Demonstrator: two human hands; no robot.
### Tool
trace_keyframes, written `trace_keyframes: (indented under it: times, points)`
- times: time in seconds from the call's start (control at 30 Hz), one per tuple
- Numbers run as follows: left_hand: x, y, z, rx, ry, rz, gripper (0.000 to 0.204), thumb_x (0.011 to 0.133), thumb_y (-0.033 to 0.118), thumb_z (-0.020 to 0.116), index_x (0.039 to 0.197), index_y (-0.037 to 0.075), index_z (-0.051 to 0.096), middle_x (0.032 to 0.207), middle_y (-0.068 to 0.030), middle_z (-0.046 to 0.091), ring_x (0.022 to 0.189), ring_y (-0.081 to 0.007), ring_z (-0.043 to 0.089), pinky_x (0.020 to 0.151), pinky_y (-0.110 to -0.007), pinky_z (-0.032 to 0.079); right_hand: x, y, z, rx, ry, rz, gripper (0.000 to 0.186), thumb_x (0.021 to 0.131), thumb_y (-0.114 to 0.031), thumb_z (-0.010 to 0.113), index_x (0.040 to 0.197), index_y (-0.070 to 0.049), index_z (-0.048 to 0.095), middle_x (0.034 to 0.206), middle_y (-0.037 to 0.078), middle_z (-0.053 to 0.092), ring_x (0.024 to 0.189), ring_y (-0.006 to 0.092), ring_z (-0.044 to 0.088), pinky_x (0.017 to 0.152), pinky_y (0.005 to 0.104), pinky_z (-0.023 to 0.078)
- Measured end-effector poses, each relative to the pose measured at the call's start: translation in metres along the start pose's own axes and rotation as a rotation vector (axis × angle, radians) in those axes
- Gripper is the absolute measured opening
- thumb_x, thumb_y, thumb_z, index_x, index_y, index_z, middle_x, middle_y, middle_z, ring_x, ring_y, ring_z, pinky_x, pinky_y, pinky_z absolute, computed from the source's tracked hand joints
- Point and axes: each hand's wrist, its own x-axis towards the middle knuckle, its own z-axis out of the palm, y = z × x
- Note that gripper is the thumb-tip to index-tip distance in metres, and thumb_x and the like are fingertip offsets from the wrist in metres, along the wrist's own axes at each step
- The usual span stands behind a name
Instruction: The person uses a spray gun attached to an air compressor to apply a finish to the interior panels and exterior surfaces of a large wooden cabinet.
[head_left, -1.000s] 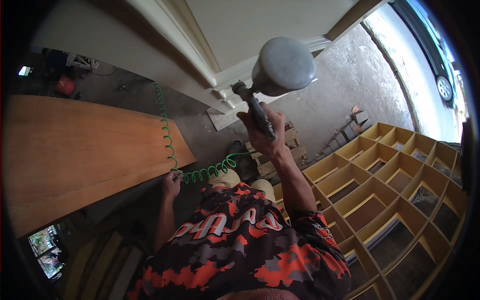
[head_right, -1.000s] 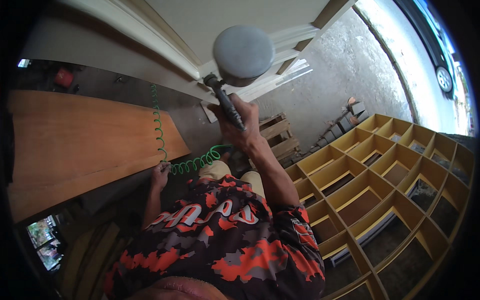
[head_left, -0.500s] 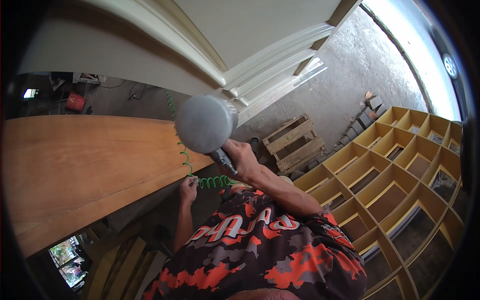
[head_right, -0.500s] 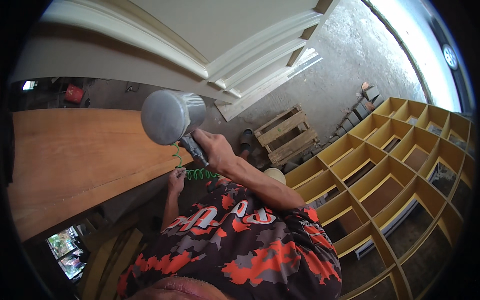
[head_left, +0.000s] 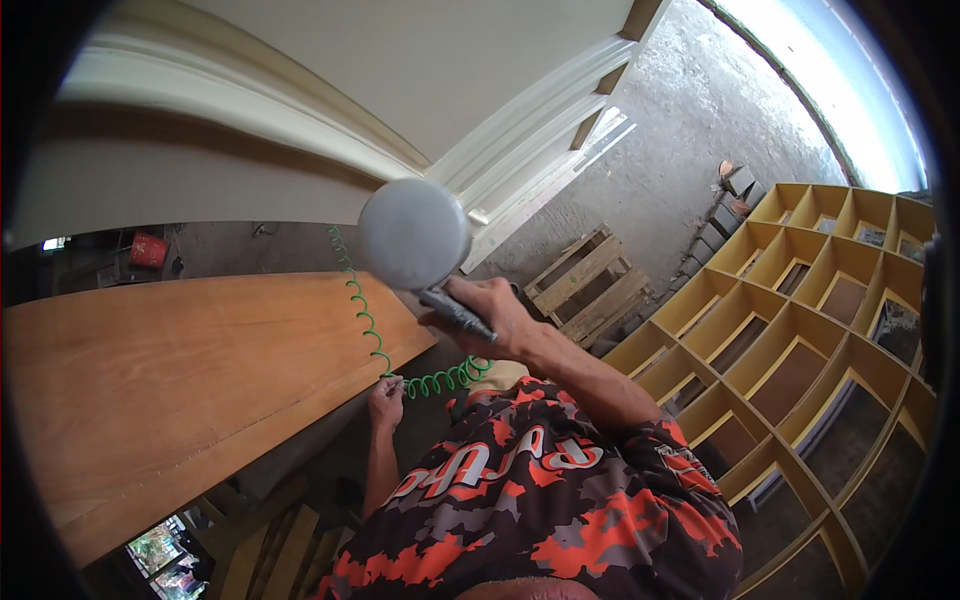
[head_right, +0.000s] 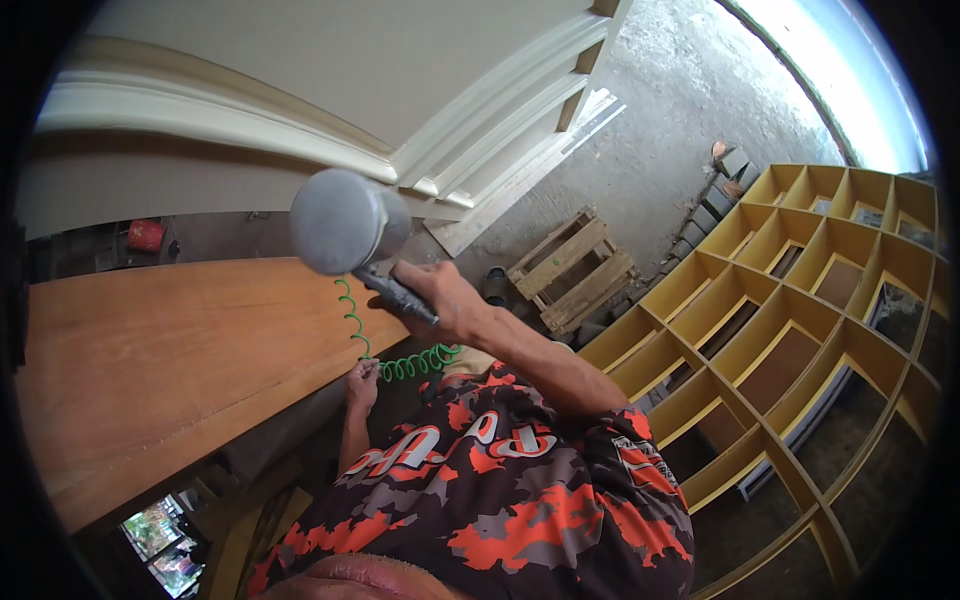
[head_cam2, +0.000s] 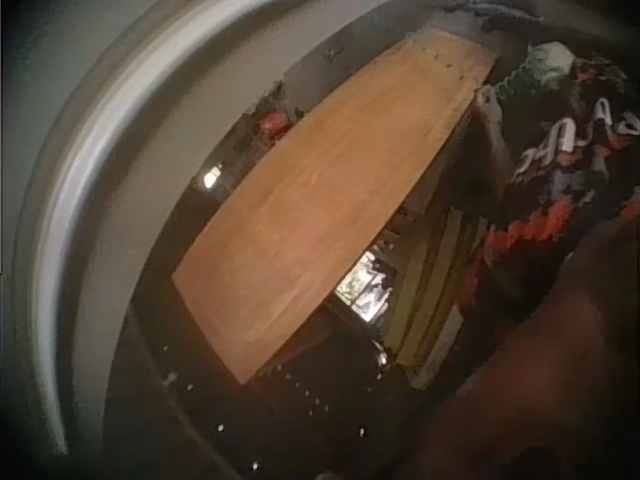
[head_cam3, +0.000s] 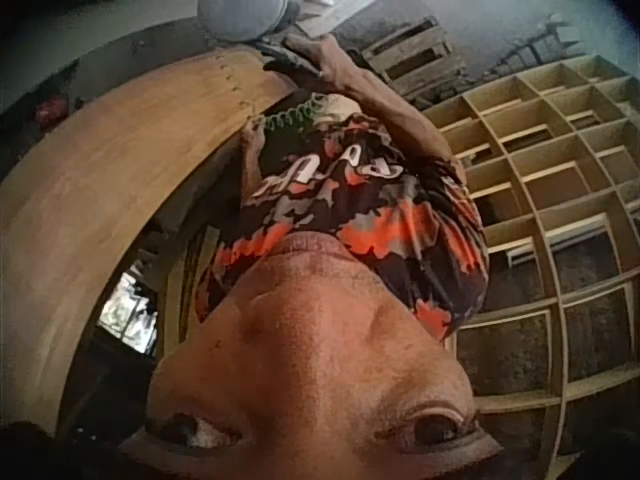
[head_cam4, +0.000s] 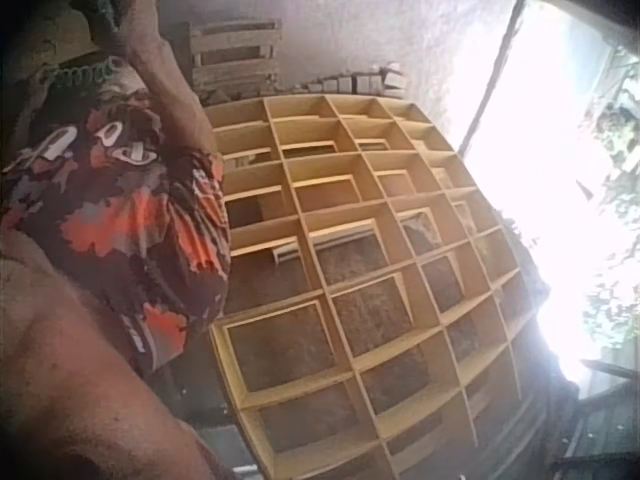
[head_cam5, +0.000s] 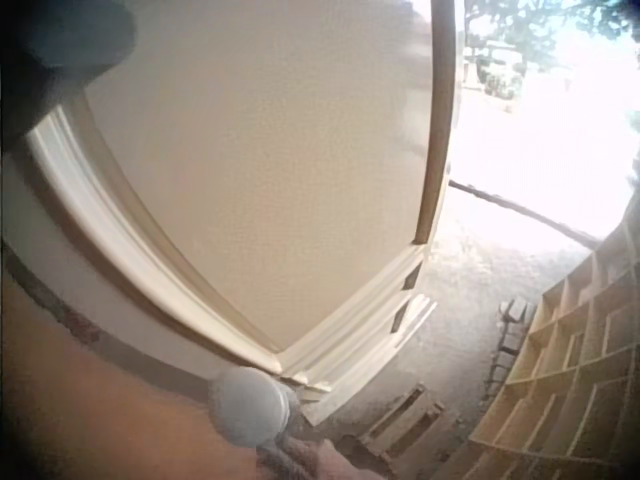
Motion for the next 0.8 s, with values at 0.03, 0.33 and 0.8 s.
trace_keyframes:
  times: [0.03, 0.33, 0.8]
  points:
    - [-0.002, 0.0, -0.001, 0.002, 0.002, -0.001, 0.023, 0.104, 0.006, 0.069, 0.125, -0.004, 0.072, 0.107, -0.0093, 0.079, 0.094, -0.014, 0.075, 0.086, -0.029, 0.058, 0.005, -0.008, -0.007, -0.017, 0.063, -0.007, 0.025, 0.089, -0.014, 0.09, 0.093, -0.005, 0.067, 0.072, 0.014, 0.068, 0.06, 0.0308, 0.072, 0.056, 0.0408, 0.053]
    - [0.002, 0.016, 0.008, -0.014, -0.019, 0.023, 0.022, 0.104, 0.005, 0.07, 0.124, -0.002, 0.073, 0.105, -0.0064, 0.077, 0.091, -0.012, 0.072, 0.083, -0.028, 0.057, 0.014, -0.006, -0.077, -0.061, 0.21, 0.089, 0.028, 0.092, -0.014, 0.088, 0.084, -0.006, 0.063, 0.06, 0.004, 0.056, 0.054, 0.0078, 0.048, 0.049, 0.0333, 0.042]
    - [-0.001, 0.039, 0.009, -0.074, -0.064, 0.034, 0.021, 0.104, 0.007, 0.07, 0.123, -0.002, 0.072, 0.101, -0.0052, 0.077, 0.089, -0.0113, 0.072, 0.082, -0.027, 0.057, 0.031, 0.008, -0.187, -0.143, 0.471, 0.251, 0.028, 0.097, -0.016, 0.084, 0.083, -0.005, 0.062, 0.068, -0.005, 0.05, 0.066, 0.0055, 0.045, 0.059, 0.0311, 0.041]
